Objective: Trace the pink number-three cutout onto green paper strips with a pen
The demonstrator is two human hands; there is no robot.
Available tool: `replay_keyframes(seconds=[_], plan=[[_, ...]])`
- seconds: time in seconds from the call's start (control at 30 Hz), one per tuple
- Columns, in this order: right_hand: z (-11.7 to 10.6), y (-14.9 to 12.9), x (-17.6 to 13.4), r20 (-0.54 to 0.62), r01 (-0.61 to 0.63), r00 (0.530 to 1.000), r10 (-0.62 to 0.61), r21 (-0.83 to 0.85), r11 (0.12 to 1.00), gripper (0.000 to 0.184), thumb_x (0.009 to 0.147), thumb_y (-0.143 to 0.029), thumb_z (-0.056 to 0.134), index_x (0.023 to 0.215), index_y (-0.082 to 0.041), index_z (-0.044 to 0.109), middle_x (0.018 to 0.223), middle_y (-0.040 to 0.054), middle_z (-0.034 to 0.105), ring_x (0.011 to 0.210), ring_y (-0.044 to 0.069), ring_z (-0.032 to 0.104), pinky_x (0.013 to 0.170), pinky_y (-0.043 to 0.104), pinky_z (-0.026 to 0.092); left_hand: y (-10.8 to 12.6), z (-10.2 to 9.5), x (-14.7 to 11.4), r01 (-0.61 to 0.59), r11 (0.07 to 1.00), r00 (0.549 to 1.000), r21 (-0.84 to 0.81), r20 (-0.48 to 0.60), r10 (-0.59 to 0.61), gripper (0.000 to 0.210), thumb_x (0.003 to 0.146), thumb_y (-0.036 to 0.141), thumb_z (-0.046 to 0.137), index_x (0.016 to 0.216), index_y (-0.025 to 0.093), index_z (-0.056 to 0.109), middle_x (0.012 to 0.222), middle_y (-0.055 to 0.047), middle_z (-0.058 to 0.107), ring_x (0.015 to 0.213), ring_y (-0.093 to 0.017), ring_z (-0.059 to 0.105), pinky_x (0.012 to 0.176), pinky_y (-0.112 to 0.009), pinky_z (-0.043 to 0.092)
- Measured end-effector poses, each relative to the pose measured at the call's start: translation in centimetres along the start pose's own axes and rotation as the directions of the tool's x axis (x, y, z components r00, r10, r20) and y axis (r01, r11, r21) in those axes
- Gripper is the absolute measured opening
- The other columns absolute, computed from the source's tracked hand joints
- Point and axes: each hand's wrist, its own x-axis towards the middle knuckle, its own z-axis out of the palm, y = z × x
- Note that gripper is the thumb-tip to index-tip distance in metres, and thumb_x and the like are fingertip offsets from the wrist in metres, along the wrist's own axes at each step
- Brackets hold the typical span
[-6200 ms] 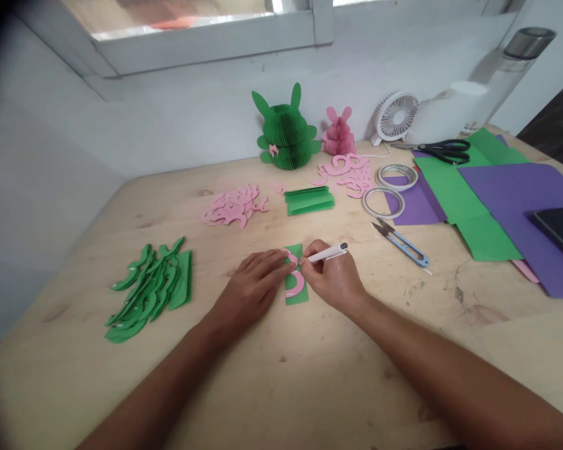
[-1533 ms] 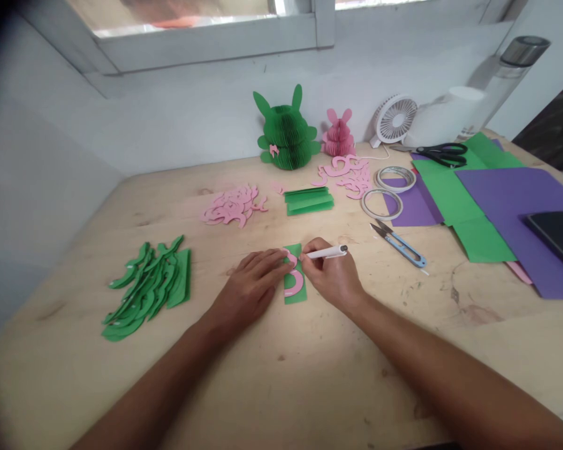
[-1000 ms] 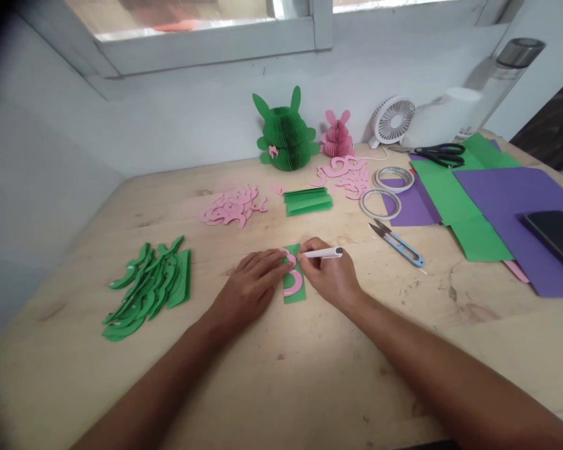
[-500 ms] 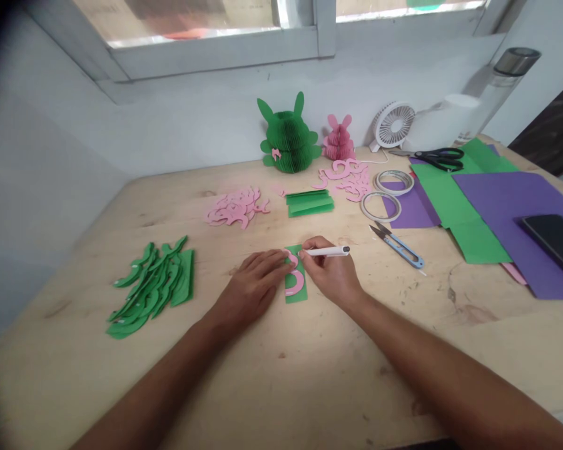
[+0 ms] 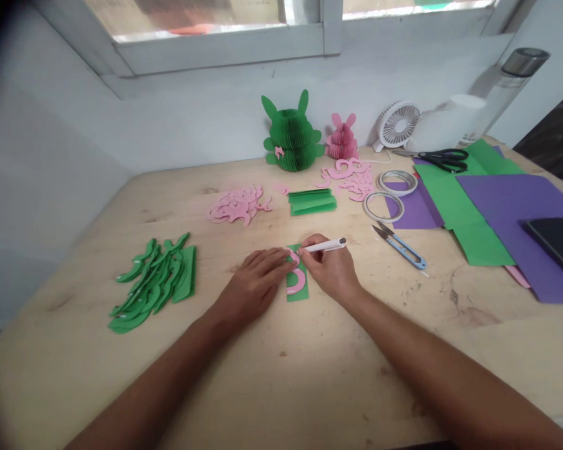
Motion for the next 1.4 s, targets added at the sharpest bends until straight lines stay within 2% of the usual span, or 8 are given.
replay_keyframes(seconds=[0.33, 1.03, 1.4], plan=[[0.1, 0.0, -0.1, -0.003, -0.01, 1.0, 0.01, -0.013, 1.0, 0.012, 0.08, -0.031, 0.061, 0.085, -0.02, 0.063, 0.074, 0.0025, 0.068, 0.063, 0.014, 0.061, 0.056, 0.025, 0.046, 0.0, 0.0, 0.1, -0.011, 1.0, 1.0, 0.006, -0.014, 0.011, 0.036, 0.089, 0.008, 0.04, 0.119, 0.015, 0.059, 0.127, -0.014, 0.058, 0.12, -0.026, 0.052, 0.099, -0.046, 0.043], [-0.4, -0.7, -0.4, 0.009, -0.019, 1.0, 0.019, -0.009, 1.0, 0.008, 0.078, -0.027, 0.059, 0.078, -0.019, 0.062, 0.065, -0.0003, 0.063, 0.054, 0.012, 0.053, 0.05, 0.023, 0.04, 0.1, 0.0, 0.1, -0.007, 1.0, 1.0, 0.001, -0.002, 0.007, 0.035, 0.09, 0.009, 0.04, 0.119, 0.015, 0.059, 0.127, -0.014, 0.058, 0.121, -0.026, 0.051, 0.099, -0.047, 0.042], [-0.6, -1.2, -0.6, 0.006, -0.005, 1.0, 0.005, -0.003, 1.0, 0.007, 0.077, -0.025, 0.057, 0.075, -0.02, 0.06, 0.064, -0.0001, 0.062, 0.055, 0.013, 0.054, 0.052, 0.023, 0.042, 0.1, -0.1, 0.1, -0.005, 1.0, 1.0, -0.003, -0.007, 0.005, 0.037, 0.089, 0.007, 0.04, 0.119, 0.015, 0.059, 0.128, -0.014, 0.058, 0.121, -0.026, 0.051, 0.099, -0.047, 0.042]])
